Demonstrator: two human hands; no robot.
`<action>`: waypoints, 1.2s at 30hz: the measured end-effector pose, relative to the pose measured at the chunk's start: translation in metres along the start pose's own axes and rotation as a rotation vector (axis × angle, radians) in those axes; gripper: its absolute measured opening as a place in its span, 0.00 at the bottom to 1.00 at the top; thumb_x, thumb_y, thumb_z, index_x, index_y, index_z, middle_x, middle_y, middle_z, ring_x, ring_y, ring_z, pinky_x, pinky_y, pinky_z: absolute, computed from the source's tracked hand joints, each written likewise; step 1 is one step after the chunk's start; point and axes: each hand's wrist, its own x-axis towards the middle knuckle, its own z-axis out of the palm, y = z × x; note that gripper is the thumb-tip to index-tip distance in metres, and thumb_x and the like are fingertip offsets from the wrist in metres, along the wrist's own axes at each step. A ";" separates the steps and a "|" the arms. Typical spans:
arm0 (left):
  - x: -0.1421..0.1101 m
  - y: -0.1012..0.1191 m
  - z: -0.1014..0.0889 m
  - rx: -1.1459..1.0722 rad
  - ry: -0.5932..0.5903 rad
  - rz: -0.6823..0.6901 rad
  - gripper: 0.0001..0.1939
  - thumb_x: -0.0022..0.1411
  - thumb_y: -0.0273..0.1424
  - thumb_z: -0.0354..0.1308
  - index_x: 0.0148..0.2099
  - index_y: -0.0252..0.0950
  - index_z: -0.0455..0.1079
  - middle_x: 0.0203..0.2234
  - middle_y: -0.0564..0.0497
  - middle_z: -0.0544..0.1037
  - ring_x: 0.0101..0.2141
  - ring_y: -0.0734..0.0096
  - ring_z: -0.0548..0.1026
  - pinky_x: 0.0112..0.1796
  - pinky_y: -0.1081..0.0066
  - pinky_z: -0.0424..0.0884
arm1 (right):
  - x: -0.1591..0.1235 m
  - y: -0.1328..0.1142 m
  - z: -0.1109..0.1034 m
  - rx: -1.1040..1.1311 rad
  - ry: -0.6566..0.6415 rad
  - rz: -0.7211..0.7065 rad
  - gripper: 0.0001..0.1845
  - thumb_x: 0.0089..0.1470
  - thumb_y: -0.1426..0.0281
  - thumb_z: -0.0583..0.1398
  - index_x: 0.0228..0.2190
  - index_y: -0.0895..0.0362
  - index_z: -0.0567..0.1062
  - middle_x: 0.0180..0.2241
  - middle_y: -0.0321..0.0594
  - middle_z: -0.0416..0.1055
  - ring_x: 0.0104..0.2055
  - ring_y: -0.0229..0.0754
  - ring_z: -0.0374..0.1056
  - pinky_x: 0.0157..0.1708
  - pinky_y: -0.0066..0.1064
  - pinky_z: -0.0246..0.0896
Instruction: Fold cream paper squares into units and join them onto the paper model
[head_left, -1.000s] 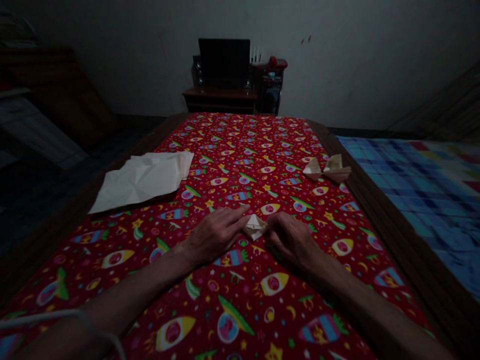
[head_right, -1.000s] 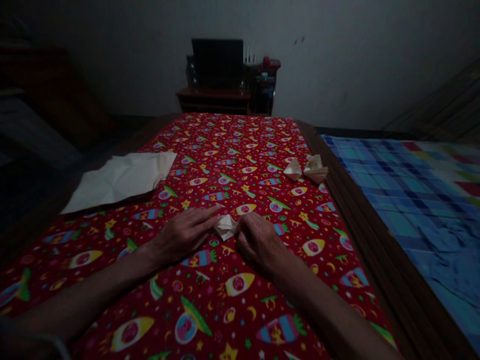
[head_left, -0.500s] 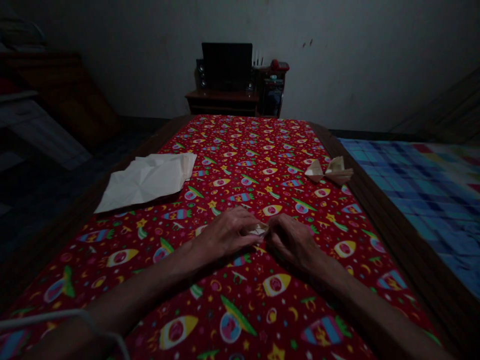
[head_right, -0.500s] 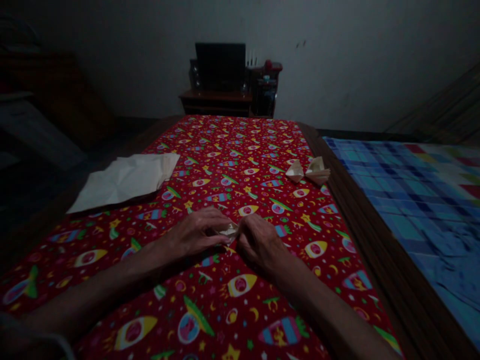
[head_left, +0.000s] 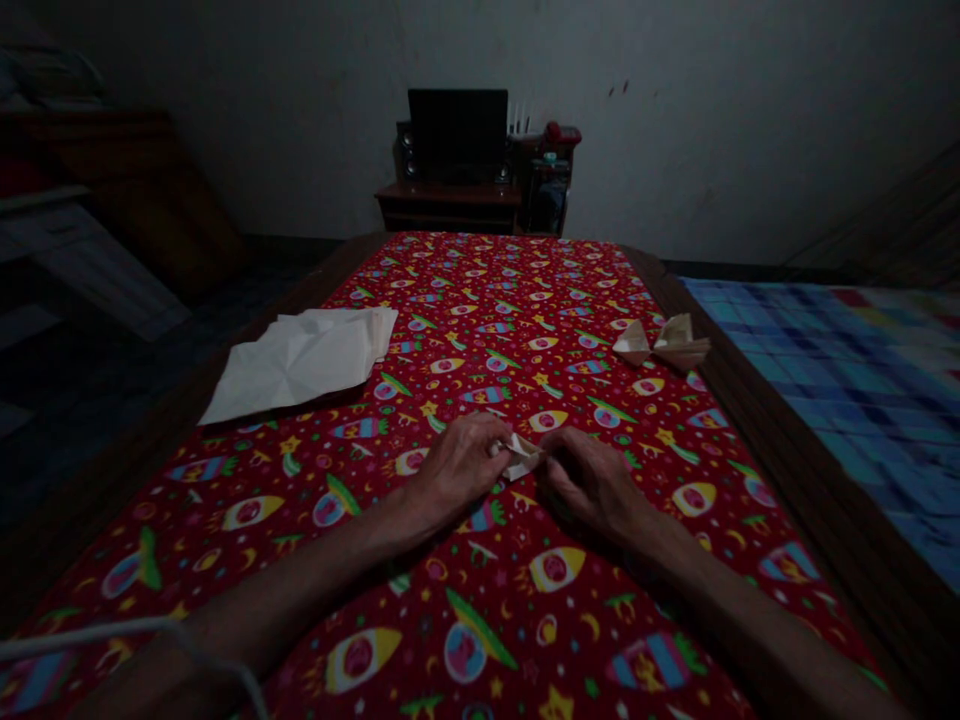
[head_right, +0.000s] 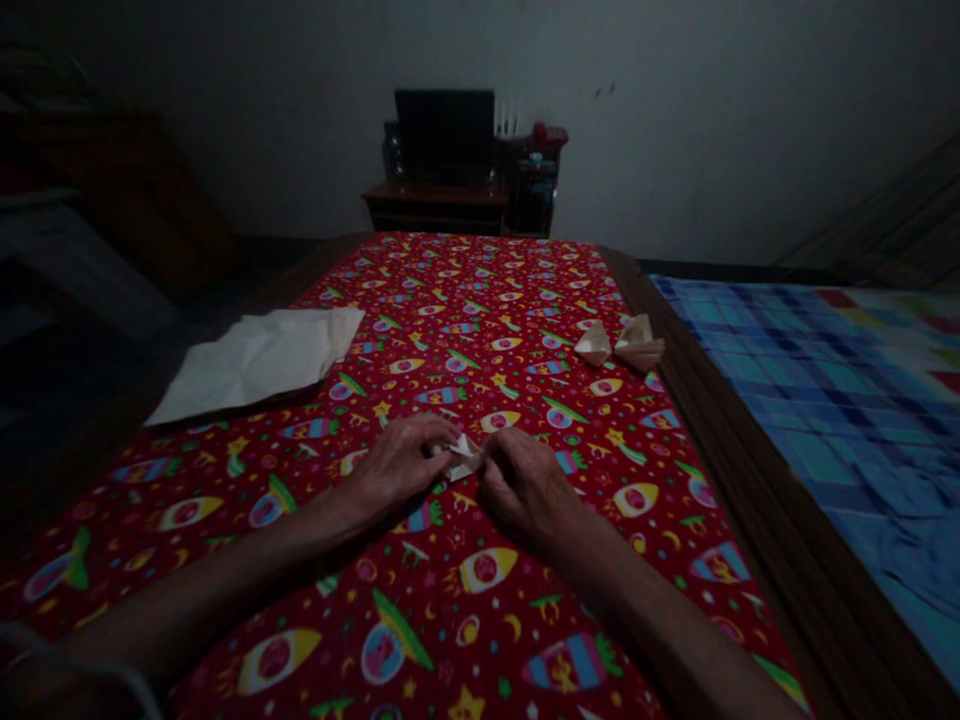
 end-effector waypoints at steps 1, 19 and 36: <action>-0.001 0.001 -0.001 0.001 0.014 0.015 0.06 0.56 0.27 0.57 0.37 0.36 0.73 0.35 0.49 0.77 0.38 0.67 0.75 0.42 0.67 0.70 | 0.001 -0.002 0.000 -0.006 0.032 -0.029 0.04 0.54 0.74 0.53 0.34 0.55 0.66 0.30 0.38 0.68 0.30 0.38 0.64 0.30 0.29 0.59; -0.009 0.015 -0.019 -0.022 0.048 -0.016 0.05 0.60 0.26 0.53 0.34 0.34 0.69 0.35 0.47 0.77 0.36 0.70 0.75 0.38 0.72 0.70 | 0.027 -0.025 -0.001 -0.399 -0.140 0.054 0.06 0.53 0.71 0.57 0.29 0.56 0.74 0.28 0.41 0.71 0.31 0.40 0.63 0.30 0.30 0.49; -0.015 0.005 -0.017 -0.074 0.056 0.091 0.06 0.59 0.22 0.52 0.37 0.34 0.69 0.32 0.50 0.76 0.35 0.72 0.74 0.38 0.74 0.70 | 0.075 -0.049 -0.003 -0.785 -0.624 -0.009 0.09 0.56 0.70 0.55 0.31 0.60 0.75 0.27 0.45 0.72 0.31 0.41 0.68 0.31 0.28 0.56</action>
